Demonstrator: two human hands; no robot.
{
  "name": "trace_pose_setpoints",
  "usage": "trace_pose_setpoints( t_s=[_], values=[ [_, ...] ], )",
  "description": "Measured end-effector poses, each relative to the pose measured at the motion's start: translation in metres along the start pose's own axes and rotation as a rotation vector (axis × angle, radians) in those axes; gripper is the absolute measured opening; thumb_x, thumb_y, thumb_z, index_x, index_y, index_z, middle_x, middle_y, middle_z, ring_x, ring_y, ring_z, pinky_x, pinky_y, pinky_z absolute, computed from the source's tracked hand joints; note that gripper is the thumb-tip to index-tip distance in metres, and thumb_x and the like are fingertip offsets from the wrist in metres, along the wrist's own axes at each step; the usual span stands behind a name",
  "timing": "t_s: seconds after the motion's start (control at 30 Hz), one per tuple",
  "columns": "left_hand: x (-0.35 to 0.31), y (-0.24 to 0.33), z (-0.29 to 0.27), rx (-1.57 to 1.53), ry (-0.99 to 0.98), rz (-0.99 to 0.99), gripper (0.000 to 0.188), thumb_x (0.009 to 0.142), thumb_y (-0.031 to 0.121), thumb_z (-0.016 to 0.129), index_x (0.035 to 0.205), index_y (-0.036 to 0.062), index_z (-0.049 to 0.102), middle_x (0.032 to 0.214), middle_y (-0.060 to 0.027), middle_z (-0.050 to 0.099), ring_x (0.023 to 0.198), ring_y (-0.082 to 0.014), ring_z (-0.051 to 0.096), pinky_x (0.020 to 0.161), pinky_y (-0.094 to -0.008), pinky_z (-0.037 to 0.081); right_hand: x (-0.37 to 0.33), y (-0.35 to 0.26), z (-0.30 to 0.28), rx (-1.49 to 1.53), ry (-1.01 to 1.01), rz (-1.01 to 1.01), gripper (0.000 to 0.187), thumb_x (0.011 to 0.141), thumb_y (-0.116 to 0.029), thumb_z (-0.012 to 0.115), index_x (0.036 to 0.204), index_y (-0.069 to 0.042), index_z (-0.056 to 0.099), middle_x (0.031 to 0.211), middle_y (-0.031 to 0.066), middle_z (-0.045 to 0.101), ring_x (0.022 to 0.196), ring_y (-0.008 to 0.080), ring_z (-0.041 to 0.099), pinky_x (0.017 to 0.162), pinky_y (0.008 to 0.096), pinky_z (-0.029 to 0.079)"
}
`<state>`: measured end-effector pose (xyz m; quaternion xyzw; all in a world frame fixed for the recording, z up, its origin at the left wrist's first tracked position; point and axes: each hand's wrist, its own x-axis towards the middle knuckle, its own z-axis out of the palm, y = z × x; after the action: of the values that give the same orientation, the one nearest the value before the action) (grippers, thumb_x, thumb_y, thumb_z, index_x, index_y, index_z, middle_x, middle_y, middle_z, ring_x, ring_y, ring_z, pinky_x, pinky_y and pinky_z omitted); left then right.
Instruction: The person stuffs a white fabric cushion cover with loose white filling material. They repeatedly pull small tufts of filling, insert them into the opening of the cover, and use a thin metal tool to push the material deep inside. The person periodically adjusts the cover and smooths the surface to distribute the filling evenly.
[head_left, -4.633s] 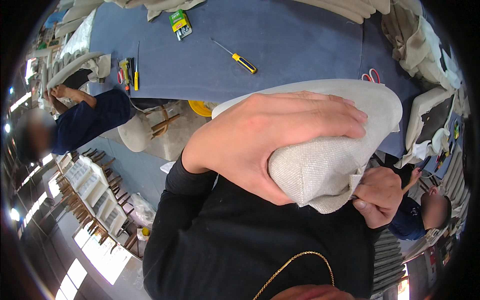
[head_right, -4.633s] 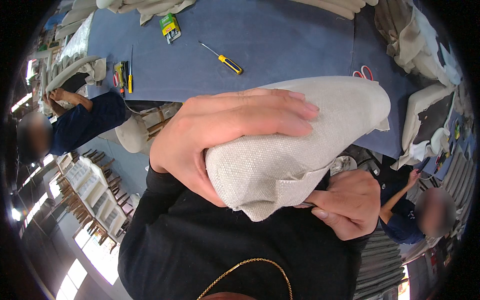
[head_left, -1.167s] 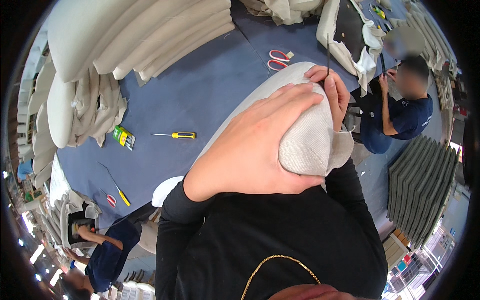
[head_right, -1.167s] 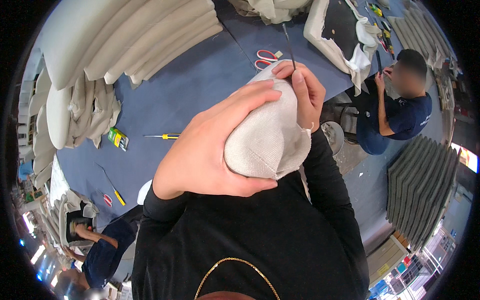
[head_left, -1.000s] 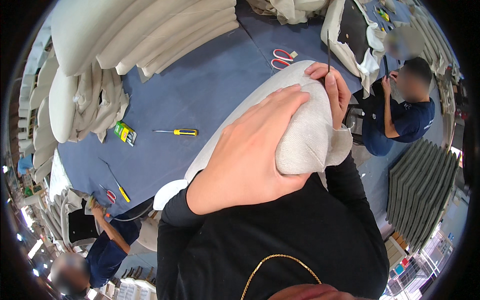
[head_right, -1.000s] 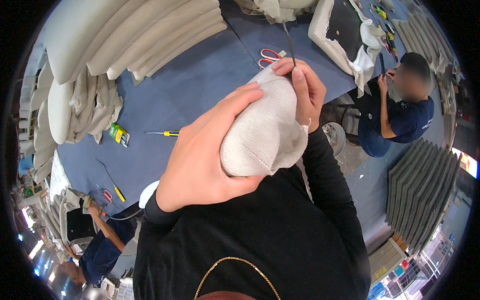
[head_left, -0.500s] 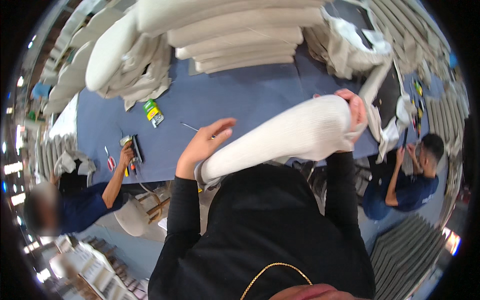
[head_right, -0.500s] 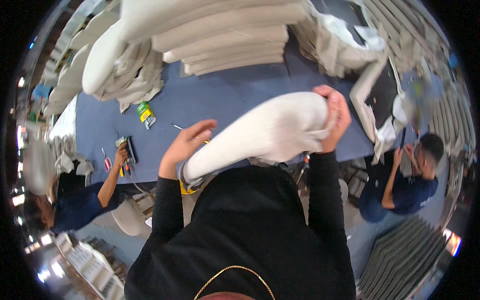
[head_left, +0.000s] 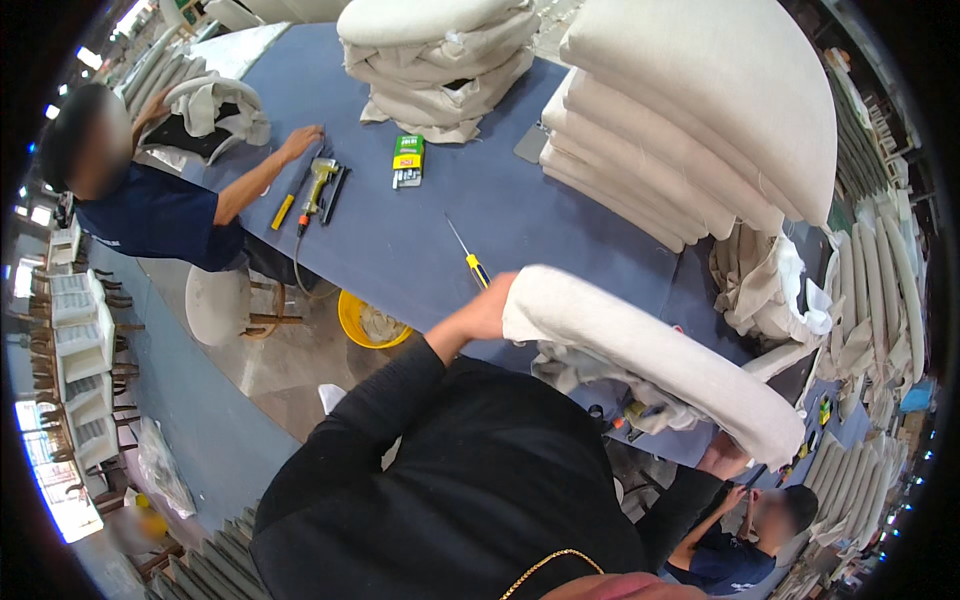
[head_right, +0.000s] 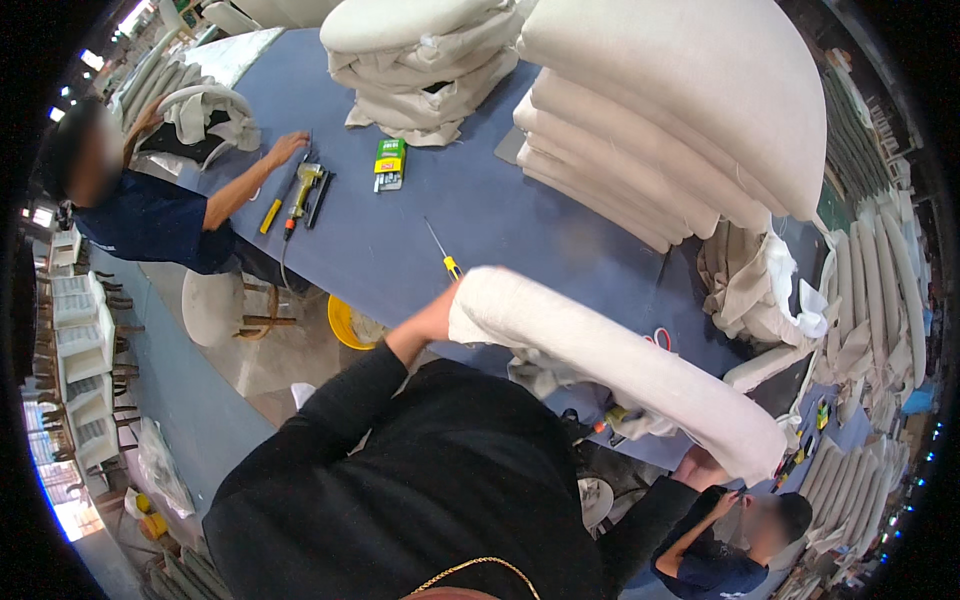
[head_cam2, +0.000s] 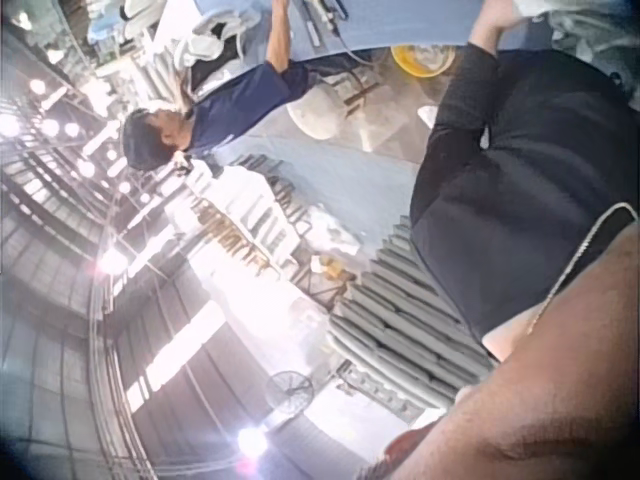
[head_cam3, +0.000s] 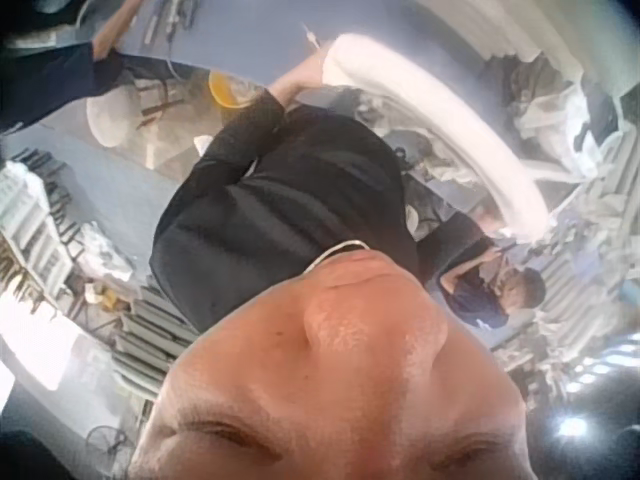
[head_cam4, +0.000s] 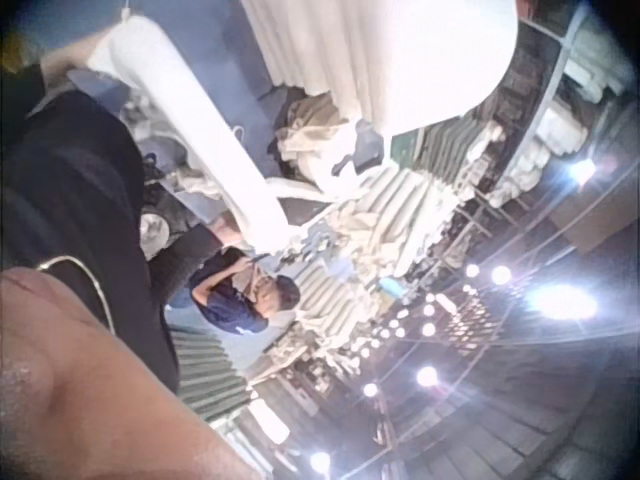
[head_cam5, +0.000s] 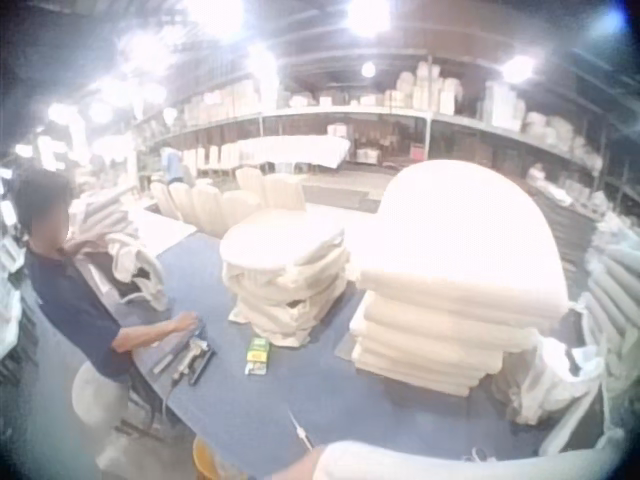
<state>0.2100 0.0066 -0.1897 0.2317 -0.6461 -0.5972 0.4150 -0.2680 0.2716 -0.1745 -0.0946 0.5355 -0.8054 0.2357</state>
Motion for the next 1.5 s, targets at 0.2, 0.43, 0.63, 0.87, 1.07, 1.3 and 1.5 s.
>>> trace_pose_setpoints(
  t_s=[0.2, 0.43, 0.63, 0.87, 1.07, 1.3, 1.5],
  values=[
    [0.065, 0.132, 0.023, 0.408, -0.096, 0.167, 0.06, 0.068, 0.016, 0.09, 0.123, 0.0057, 0.068, 0.115, -0.013, 0.074, 0.108, -0.0361, 0.07, 0.094, -0.0415, 0.054, -0.003, -0.023, -0.025, -0.25, -0.051, -0.057, 0.043, 0.112, -0.03, 0.054, 0.146, -0.004, 0.054, 0.154, 0.0115, 0.055, 0.139, 0.0277, 0.054, 0.118, 0.0426, 0.043],
    [0.064, 0.132, 0.096, 0.644, -0.139, 0.19, 0.07, 0.065, 0.02, 0.092, 0.129, 0.0065, 0.066, 0.122, -0.0113, 0.073, 0.11, -0.0364, 0.067, 0.098, -0.0446, 0.05, -0.045, -0.05, 0.115, -0.435, -0.118, -0.418, 0.025, 0.111, -0.023, 0.053, 0.106, -0.003, 0.068, 0.116, 0.0106, 0.072, 0.107, 0.0193, 0.064, 0.103, 0.0351, 0.047],
    [0.075, 0.145, 0.109, 0.334, -0.455, 0.234, 0.085, 0.067, 0.033, 0.094, 0.139, 0.0027, 0.062, 0.14, -0.0178, 0.066, 0.129, -0.0384, 0.062, 0.111, -0.0468, 0.045, -0.105, -0.029, 0.195, -0.252, -0.217, -0.288, 0.029, 0.116, -0.026, 0.044, 0.097, -0.004, 0.051, 0.116, 0.016, 0.07, 0.105, 0.0203, 0.061, 0.101, 0.036, 0.046],
    [0.116, 0.136, 0.118, -0.099, -0.771, 0.358, 0.063, 0.071, 0.028, 0.091, 0.126, 0.0048, 0.071, 0.141, -0.0219, 0.065, 0.133, -0.0446, 0.06, 0.115, -0.0517, 0.041, -0.13, -0.013, 0.192, -0.312, -0.181, -0.399, 0.03, 0.117, -0.028, 0.041, 0.099, -0.006, 0.049, 0.113, 0.0155, 0.071, 0.102, 0.0179, 0.058, 0.103, 0.0357, 0.042],
    [0.122, 0.13, 0.126, -0.224, -0.831, 0.322, 0.056, 0.067, 0.021, 0.092, 0.119, 0.0077, 0.074, 0.137, -0.0195, 0.068, 0.133, -0.0449, 0.06, 0.115, -0.0532, 0.04, -0.135, -0.009, 0.195, -0.339, -0.107, -0.439, 0.03, 0.117, -0.026, 0.041, 0.097, -0.005, 0.05, 0.11, 0.0156, 0.072, 0.1, 0.0172, 0.059, 0.101, 0.0345, 0.043],
    [0.129, 0.137, 0.112, -0.183, -0.953, 0.344, 0.054, 0.068, 0.017, 0.091, 0.119, 0.0068, 0.076, 0.137, -0.0204, 0.069, 0.132, -0.0467, 0.061, 0.109, -0.0527, 0.046, -0.127, -0.061, 0.186, -0.655, -0.231, -0.261, 0.033, 0.112, -0.023, 0.052, 0.092, 0.002, 0.061, 0.091, 0.0107, 0.073, 0.08, 0.0131, 0.065, 0.078, 0.0276, 0.048],
    [0.154, 0.133, 0.07, -0.176, -1.082, 0.35, 0.055, 0.086, 0.032, 0.082, 0.127, -0.003, 0.071, 0.135, -0.0276, 0.068, 0.121, -0.0445, 0.068, 0.105, -0.0534, 0.05, -0.118, -0.109, 0.208, -0.813, -0.609, 0.056, 0.022, 0.108, -0.017, 0.059, 0.1, 0.002, 0.069, 0.084, 0.0078, 0.072, 0.075, 0.0162, 0.069, 0.073, 0.0324, 0.054]
  ],
)
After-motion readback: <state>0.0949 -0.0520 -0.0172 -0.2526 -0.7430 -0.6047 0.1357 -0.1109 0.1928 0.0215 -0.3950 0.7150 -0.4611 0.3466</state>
